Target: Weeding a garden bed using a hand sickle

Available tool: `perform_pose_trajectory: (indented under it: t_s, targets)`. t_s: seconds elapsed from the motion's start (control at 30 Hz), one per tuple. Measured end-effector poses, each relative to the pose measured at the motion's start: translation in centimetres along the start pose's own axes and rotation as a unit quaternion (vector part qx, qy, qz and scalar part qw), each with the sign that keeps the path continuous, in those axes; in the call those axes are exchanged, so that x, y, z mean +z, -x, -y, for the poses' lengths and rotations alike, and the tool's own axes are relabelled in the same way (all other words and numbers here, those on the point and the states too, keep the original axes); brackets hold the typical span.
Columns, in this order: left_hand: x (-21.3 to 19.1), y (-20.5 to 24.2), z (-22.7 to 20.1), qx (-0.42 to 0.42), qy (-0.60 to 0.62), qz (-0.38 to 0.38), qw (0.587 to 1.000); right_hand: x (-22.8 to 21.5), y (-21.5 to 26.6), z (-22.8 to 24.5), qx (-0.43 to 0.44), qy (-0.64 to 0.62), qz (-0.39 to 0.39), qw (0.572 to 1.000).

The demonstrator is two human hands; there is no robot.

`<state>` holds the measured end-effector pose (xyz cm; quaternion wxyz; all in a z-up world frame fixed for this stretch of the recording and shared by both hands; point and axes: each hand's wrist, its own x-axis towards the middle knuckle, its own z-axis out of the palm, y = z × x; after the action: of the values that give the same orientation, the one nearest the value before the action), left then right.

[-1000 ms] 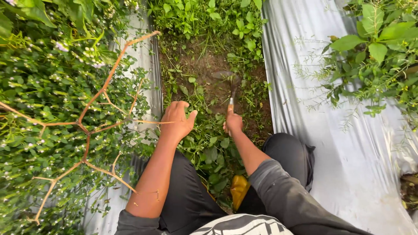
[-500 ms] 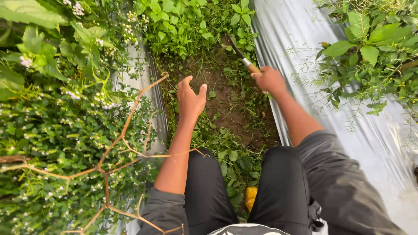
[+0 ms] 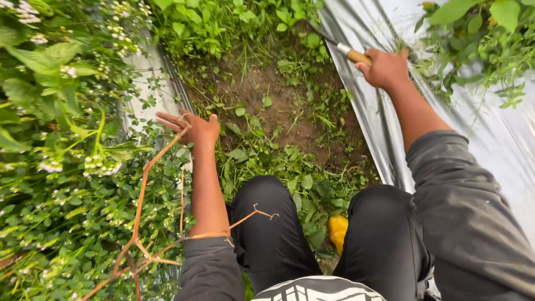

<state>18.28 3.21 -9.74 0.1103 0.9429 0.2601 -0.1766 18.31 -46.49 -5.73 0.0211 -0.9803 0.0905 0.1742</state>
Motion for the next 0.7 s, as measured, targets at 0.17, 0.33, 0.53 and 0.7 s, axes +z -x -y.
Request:
perform_pose_trajectory:
  t_s: [0.17,0.33,0.53,0.7]
  targets:
    - [2.3,-2.7,2.1,-0.016,0.078,0.016,0.997,1.0,-1.6,-1.6,-0.016,-0.026,-0.038,0.999]
    - [3.7,-5.3,3.8,-0.09,0.17,0.048,0.98,0.8,-1.4,-0.1,-0.045,0.051,-0.017,0.998]
    - [1.6,-2.8,1.6,-0.143,0.062,0.059,0.986,2.1,1.8,9.4,0.102,-0.342,0.107,0.928]
    - [0.6,-3.1,0.9,-0.134,0.061,0.051,0.988,4.7,-1.9,11.9,0.181,-0.54,0.229,0.79]
